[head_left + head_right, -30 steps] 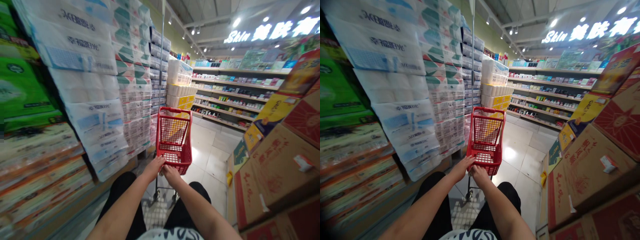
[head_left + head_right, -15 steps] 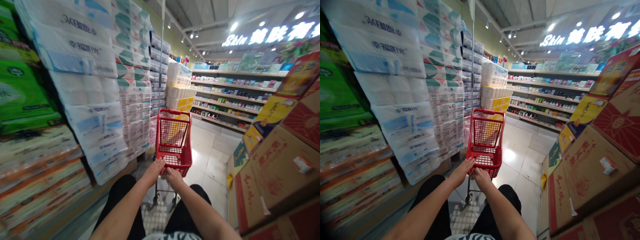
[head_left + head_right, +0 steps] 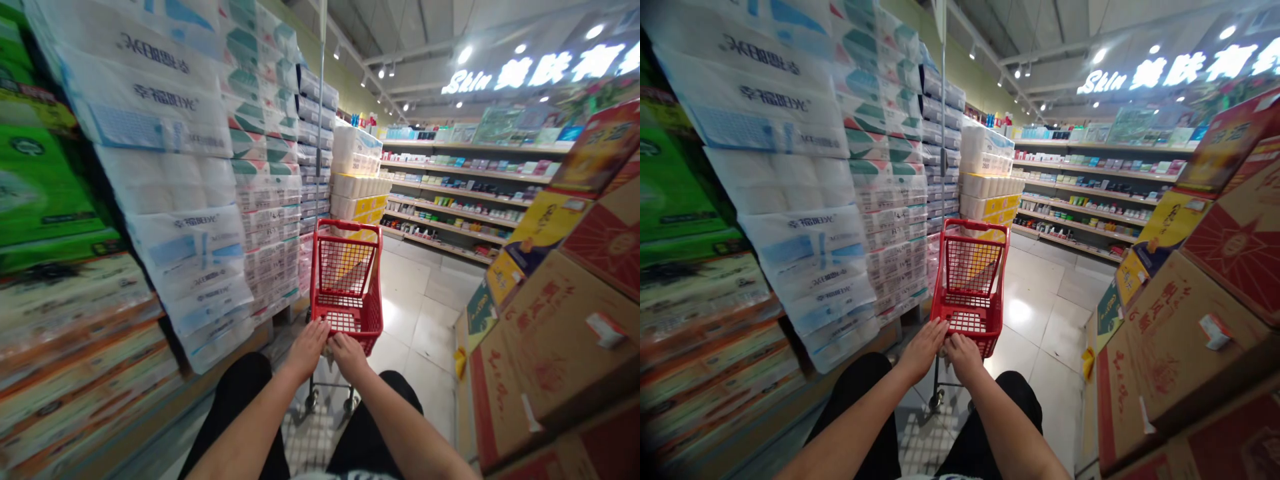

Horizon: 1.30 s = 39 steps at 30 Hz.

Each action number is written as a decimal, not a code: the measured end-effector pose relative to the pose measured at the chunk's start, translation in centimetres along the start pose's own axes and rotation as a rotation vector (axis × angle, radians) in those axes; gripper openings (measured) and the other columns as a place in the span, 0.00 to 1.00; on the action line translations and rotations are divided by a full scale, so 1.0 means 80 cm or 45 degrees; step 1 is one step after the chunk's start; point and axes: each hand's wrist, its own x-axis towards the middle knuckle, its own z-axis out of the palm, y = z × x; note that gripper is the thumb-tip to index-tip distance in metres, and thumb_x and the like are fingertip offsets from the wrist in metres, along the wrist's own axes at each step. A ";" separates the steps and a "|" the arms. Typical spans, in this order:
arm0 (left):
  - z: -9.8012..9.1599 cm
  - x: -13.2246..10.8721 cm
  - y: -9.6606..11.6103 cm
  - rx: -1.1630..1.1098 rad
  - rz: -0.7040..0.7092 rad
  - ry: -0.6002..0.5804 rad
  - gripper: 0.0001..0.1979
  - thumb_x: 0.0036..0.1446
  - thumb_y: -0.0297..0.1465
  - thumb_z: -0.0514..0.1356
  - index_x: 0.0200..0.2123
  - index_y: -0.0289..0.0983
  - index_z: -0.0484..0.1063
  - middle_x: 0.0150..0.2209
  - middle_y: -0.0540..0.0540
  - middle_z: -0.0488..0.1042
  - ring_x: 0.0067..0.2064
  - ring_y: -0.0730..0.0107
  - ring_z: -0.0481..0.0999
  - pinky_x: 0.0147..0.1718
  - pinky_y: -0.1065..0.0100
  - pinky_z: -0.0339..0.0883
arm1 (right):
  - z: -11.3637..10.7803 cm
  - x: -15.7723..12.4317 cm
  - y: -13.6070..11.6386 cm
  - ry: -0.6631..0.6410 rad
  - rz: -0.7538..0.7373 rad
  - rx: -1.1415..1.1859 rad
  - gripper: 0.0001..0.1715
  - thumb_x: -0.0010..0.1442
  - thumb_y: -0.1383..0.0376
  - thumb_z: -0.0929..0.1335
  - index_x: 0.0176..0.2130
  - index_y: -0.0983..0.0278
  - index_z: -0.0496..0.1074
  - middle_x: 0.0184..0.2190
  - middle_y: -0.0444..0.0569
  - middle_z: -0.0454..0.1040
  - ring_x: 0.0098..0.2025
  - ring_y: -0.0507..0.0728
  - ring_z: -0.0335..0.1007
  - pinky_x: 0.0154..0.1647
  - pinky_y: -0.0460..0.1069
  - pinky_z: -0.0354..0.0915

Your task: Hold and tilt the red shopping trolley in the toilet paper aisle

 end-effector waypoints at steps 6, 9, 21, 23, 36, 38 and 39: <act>-0.003 0.000 0.008 0.058 -0.025 0.053 0.24 0.65 0.32 0.46 0.62 0.32 0.58 0.63 0.39 0.62 0.66 0.55 0.56 0.62 0.51 0.55 | -0.001 -0.005 0.005 0.031 -0.001 -0.006 0.07 0.64 0.67 0.64 0.42 0.62 0.72 0.36 0.49 0.69 0.36 0.55 0.66 0.36 0.48 0.60; -0.004 -0.002 0.008 0.050 -0.037 0.058 0.24 0.65 0.33 0.46 0.62 0.31 0.58 0.63 0.37 0.61 0.66 0.53 0.54 0.62 0.50 0.56 | 0.001 -0.010 0.006 0.075 -0.013 -0.039 0.09 0.64 0.67 0.64 0.44 0.63 0.71 0.36 0.49 0.69 0.36 0.56 0.66 0.38 0.49 0.60; 0.001 0.000 0.003 -0.009 -0.056 0.062 0.24 0.65 0.32 0.45 0.62 0.31 0.59 0.63 0.36 0.61 0.66 0.54 0.54 0.62 0.49 0.56 | 0.000 -0.012 0.009 -0.051 -0.035 -0.039 0.05 0.62 0.68 0.65 0.39 0.63 0.72 0.37 0.49 0.70 0.31 0.53 0.65 0.33 0.48 0.59; 0.001 0.002 0.003 -0.027 -0.076 0.051 0.23 0.65 0.32 0.45 0.61 0.31 0.60 0.62 0.35 0.62 0.66 0.53 0.55 0.62 0.48 0.57 | -0.001 -0.016 0.012 -0.060 0.001 -0.022 0.07 0.62 0.67 0.65 0.41 0.63 0.72 0.38 0.50 0.70 0.33 0.54 0.67 0.34 0.48 0.60; -0.003 0.000 0.003 -0.012 -0.066 0.053 0.23 0.65 0.31 0.45 0.61 0.31 0.60 0.62 0.36 0.63 0.66 0.55 0.56 0.62 0.49 0.57 | -0.007 -0.008 -0.001 -0.180 0.009 -0.034 0.09 0.62 0.67 0.64 0.42 0.61 0.72 0.41 0.49 0.71 0.34 0.54 0.68 0.32 0.47 0.62; -0.008 -0.001 0.004 -0.005 -0.062 0.033 0.23 0.65 0.31 0.44 0.60 0.31 0.61 0.62 0.36 0.63 0.65 0.55 0.57 0.62 0.50 0.57 | -0.003 -0.016 0.005 -0.163 0.007 -0.035 0.10 0.62 0.68 0.64 0.44 0.60 0.72 0.42 0.50 0.70 0.35 0.54 0.68 0.33 0.47 0.62; -0.010 -0.001 0.005 -0.002 -0.064 0.024 0.23 0.65 0.31 0.44 0.60 0.30 0.61 0.62 0.37 0.63 0.65 0.54 0.57 0.62 0.51 0.57 | -0.001 -0.020 0.009 -0.124 0.015 -0.026 0.12 0.62 0.67 0.64 0.46 0.60 0.71 0.42 0.50 0.70 0.37 0.55 0.68 0.34 0.47 0.62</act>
